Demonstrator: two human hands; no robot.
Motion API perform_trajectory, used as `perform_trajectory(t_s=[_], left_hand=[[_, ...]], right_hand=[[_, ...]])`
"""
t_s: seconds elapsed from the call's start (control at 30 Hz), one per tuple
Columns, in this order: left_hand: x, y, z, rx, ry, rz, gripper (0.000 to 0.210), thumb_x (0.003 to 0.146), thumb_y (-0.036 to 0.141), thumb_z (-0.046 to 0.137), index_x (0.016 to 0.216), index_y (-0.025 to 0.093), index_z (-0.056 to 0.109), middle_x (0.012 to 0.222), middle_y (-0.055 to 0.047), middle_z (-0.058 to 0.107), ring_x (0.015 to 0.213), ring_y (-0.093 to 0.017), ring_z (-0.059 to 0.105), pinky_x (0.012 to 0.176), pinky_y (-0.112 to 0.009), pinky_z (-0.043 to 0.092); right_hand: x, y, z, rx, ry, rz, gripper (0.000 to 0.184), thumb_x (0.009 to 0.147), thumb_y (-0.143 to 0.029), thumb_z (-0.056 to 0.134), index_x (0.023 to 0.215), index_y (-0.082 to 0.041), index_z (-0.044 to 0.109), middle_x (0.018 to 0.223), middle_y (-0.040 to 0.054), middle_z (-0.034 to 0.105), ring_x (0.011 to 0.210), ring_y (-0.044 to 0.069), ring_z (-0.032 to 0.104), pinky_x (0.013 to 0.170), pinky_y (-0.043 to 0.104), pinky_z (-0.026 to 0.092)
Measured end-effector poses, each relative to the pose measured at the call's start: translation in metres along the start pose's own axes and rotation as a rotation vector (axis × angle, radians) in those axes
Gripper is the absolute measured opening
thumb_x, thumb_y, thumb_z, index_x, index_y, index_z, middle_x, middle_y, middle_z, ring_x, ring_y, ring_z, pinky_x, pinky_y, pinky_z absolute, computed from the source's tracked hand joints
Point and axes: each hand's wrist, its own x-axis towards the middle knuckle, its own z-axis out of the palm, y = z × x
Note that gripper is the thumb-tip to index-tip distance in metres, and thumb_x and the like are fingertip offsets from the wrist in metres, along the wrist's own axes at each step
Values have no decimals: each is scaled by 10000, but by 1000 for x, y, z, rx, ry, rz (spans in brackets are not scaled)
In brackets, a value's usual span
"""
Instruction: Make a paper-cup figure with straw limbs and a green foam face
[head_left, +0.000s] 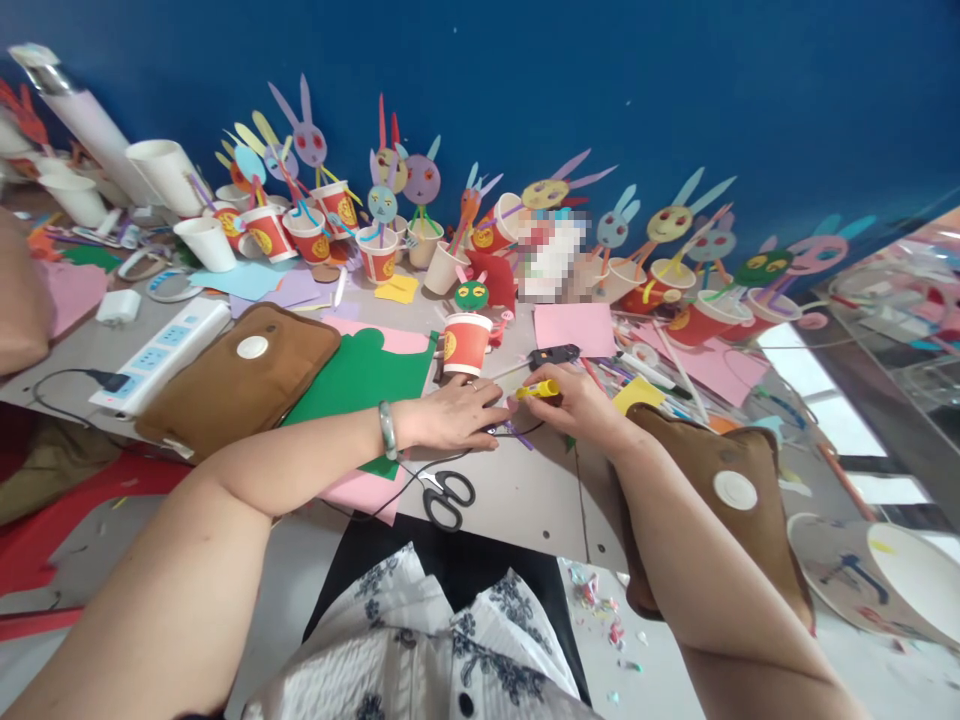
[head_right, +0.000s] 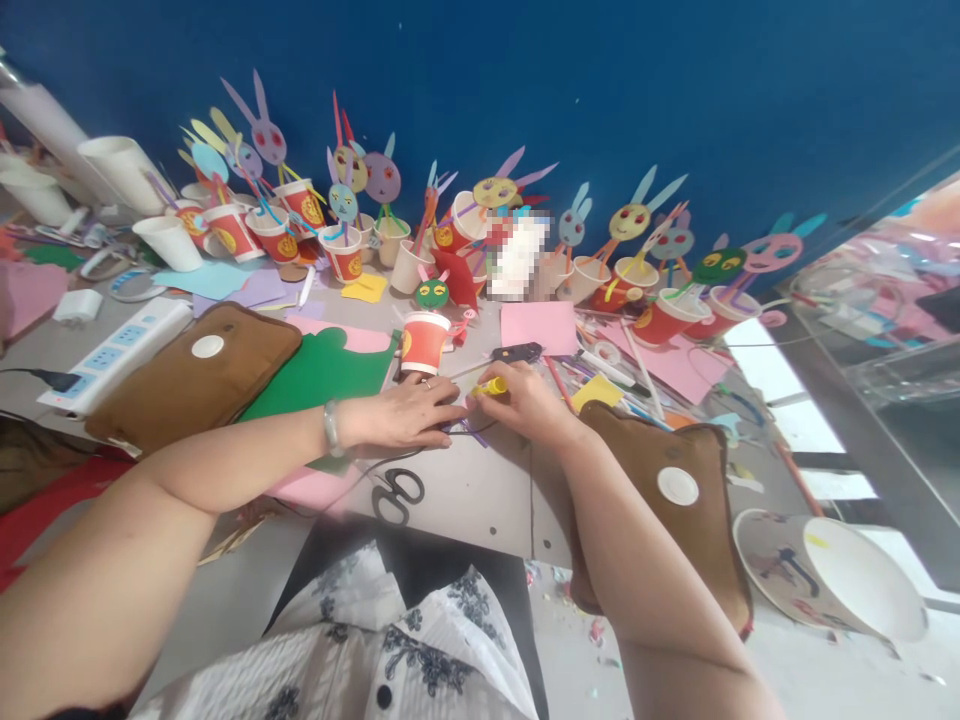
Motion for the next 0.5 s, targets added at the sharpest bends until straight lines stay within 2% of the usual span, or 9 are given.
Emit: perform_trajectory(t_s=[0.17, 0.37, 0.5], left_hand=[[0, 0, 0, 9, -23, -5, 490, 1004, 487, 436, 1394, 194, 493, 1259, -157, 527, 1183, -297, 494, 974, -445, 400], [0, 0, 0, 8, -1, 1, 481, 1005, 483, 435, 1379, 188, 502, 1268, -156, 530, 1179, -294, 491, 972, -445, 398], [1, 0, 1, 6, -4, 2, 475, 1002, 481, 442, 1385, 205, 490, 1252, -150, 533, 1167, -291, 489, 956, -432, 400]], right_hand=[[0, -1, 0, 5, -84, -21, 159, 827, -327, 605, 932, -220, 654, 787, 59, 652, 831, 242, 606, 757, 338, 466], [1, -1, -1, 11, 6, -6, 172, 841, -368, 593, 906, -215, 633, 777, 56, 647, 794, 233, 598, 741, 335, 453], [0, -1, 0, 43, -74, -9, 167, 815, -332, 599, 927, -217, 645, 796, 53, 658, 797, 226, 602, 739, 326, 456]])
